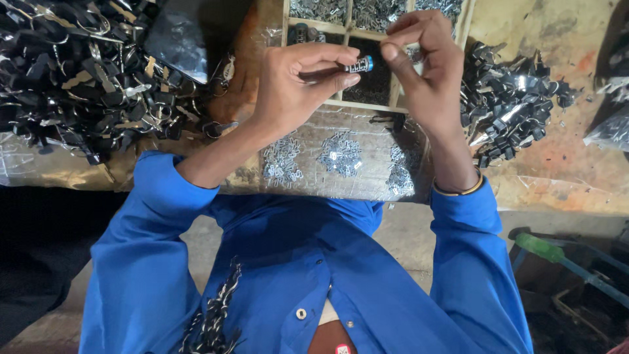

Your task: The person sits at a workbench assembling padlock lock cores, picking small metal pins and springs from a compartment tray and pressing them into a lock cylinder held in both hands, then setting finished cylinders aside among piles of padlock parts.

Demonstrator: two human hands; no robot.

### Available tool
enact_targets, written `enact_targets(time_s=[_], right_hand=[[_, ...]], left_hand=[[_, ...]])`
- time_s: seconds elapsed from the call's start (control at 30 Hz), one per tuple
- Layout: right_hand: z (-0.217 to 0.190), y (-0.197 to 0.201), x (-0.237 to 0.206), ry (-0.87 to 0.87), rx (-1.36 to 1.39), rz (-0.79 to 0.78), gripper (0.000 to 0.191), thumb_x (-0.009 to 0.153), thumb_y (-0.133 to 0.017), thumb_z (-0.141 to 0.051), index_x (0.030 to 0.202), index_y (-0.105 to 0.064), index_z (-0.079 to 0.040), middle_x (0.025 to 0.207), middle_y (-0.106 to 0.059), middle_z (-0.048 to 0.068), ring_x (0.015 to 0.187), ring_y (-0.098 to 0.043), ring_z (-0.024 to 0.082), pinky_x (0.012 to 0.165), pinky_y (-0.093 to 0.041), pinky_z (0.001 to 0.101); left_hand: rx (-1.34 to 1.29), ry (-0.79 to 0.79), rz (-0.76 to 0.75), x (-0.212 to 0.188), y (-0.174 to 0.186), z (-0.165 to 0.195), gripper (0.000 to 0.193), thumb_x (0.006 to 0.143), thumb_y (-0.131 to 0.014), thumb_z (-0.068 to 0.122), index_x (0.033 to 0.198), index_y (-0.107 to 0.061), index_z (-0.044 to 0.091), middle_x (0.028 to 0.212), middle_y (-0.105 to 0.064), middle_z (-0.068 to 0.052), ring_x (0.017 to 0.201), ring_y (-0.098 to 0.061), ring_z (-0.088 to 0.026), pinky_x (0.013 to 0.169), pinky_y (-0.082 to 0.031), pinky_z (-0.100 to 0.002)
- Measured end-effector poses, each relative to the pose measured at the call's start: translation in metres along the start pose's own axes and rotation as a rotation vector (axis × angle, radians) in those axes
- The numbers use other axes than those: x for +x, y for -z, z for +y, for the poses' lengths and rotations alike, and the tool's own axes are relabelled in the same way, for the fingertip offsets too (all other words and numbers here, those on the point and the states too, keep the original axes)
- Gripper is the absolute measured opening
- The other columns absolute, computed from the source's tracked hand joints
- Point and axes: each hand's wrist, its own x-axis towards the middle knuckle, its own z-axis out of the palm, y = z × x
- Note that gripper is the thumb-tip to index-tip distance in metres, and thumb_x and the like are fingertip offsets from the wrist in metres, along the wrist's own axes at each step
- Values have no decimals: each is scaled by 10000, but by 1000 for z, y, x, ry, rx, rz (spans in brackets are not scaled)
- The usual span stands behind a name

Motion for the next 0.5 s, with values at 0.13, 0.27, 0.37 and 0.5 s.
enact_targets(time_s=[0.13, 0.27, 0.37, 0.5], right_hand=[[-6, -7, -2, -195, 335, -85, 50, 1085, -684, 26, 1134, -684, 12, 1201, -626, 82, 1056, -580, 126, 920, -467, 257], [-9, -14, -5, -209, 356, -103, 90, 1081, -649, 55, 1142, -690, 3, 1237, -606, 70, 1058, -586, 115, 903, -500, 245], [-9, -17, -5, -134, 302, -111, 110, 1098, -648, 86, 1174, -684, 15, 1223, -603, 83, 1123, -592, 125, 973, -497, 247], [-9, -20, -5, -74, 221, -101, 106, 1118, -657, 94, 1197, -685, 29, 1237, -605, 92, 1145, -616, 137, 997, -509, 254]], left_hand=[[32, -15, 9, 0, -1, 0, 208, 954, -825, -39, 1142, -735, -35, 1086, -787, -115, 1014, -772, -147, 918, -667, -285], [-3, 22, 8, -2, -2, 2, 183, 963, -814, -32, 1124, -727, -39, 1063, -792, -105, 991, -774, -131, 897, -675, -275], [-9, 35, 11, -2, -2, 2, 184, 952, -821, -19, 1109, -728, -39, 1040, -796, -112, 969, -777, -140, 872, -673, -275], [104, -79, -26, -1, 4, 0, 186, 964, -832, -6, 1123, -738, -27, 1050, -792, -129, 978, -799, -165, 886, -691, -282]])
